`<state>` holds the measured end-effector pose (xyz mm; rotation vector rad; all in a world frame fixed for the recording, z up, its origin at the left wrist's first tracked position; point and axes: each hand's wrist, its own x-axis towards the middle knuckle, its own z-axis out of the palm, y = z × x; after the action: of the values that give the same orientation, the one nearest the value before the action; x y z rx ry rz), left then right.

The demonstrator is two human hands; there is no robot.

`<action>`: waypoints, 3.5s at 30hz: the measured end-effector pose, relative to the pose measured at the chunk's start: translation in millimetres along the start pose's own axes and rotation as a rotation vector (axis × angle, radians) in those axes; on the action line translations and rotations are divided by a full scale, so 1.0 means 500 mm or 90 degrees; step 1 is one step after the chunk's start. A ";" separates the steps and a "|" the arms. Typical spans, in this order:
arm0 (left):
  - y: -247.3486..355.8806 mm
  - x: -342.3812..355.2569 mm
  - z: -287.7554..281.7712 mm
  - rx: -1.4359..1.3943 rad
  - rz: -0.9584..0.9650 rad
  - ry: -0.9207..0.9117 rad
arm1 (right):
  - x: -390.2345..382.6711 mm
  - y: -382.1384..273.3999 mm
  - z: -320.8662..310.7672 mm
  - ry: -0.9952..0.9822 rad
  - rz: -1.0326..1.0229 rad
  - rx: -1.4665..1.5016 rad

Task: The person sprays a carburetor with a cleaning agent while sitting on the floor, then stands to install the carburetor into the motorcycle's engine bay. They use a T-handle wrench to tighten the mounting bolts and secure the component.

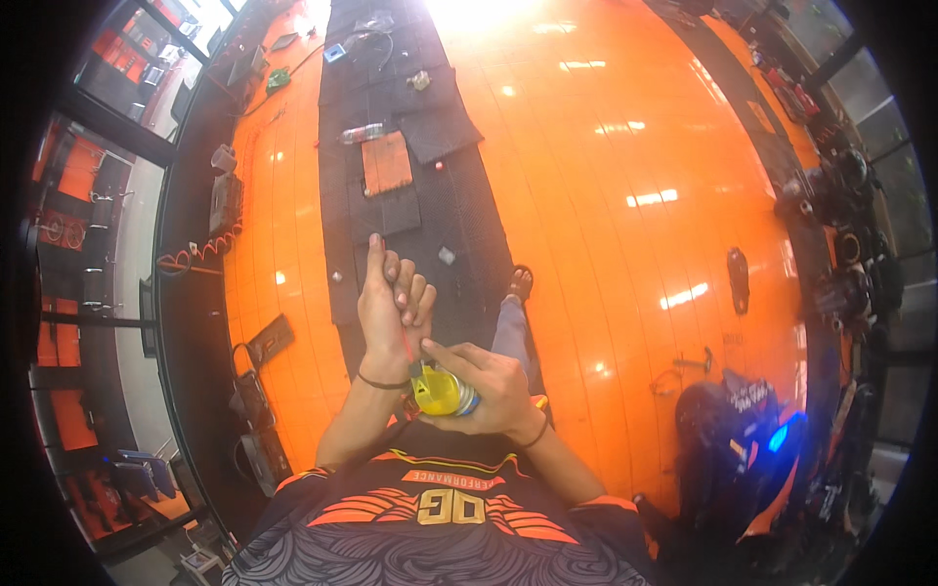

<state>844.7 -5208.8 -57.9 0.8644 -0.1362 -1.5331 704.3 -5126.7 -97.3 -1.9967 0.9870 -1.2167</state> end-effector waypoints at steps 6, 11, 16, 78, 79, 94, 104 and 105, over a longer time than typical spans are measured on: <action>-0.023 0.425 0.248 -0.063 0.017 -0.011 | 0.369 0.319 -0.169 0.001 -0.059 -0.070; -0.012 0.719 0.504 -0.018 0.105 0.021 | 0.668 0.522 -0.334 -0.025 -0.082 -0.084; -0.041 1.065 0.698 -0.041 0.099 0.019 | 0.934 0.774 -0.455 -0.027 -0.040 -0.098; 0.656 5.279 2.598 0.059 0.099 -0.114 | 4.979 3.522 -1.179 -0.379 0.080 0.196; 0.667 5.348 2.621 0.075 0.121 -0.096 | 5.045 3.564 -1.182 -0.386 0.087 0.213; 1.026 6.426 2.899 0.201 -0.010 -0.241 | 5.959 4.066 -1.084 -0.207 0.253 0.163; 1.289 7.086 3.002 0.071 -0.010 -0.191 | 6.620 4.498 -0.946 -0.310 0.111 0.163; 1.332 7.139 3.007 0.056 0.018 -0.174 | 6.695 4.506 -0.924 -0.330 0.120 0.176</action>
<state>837.2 -9137.7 -163.0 0.7149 -0.4163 -1.6231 662.6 -9187.6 -119.4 -1.8151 0.6837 -0.6404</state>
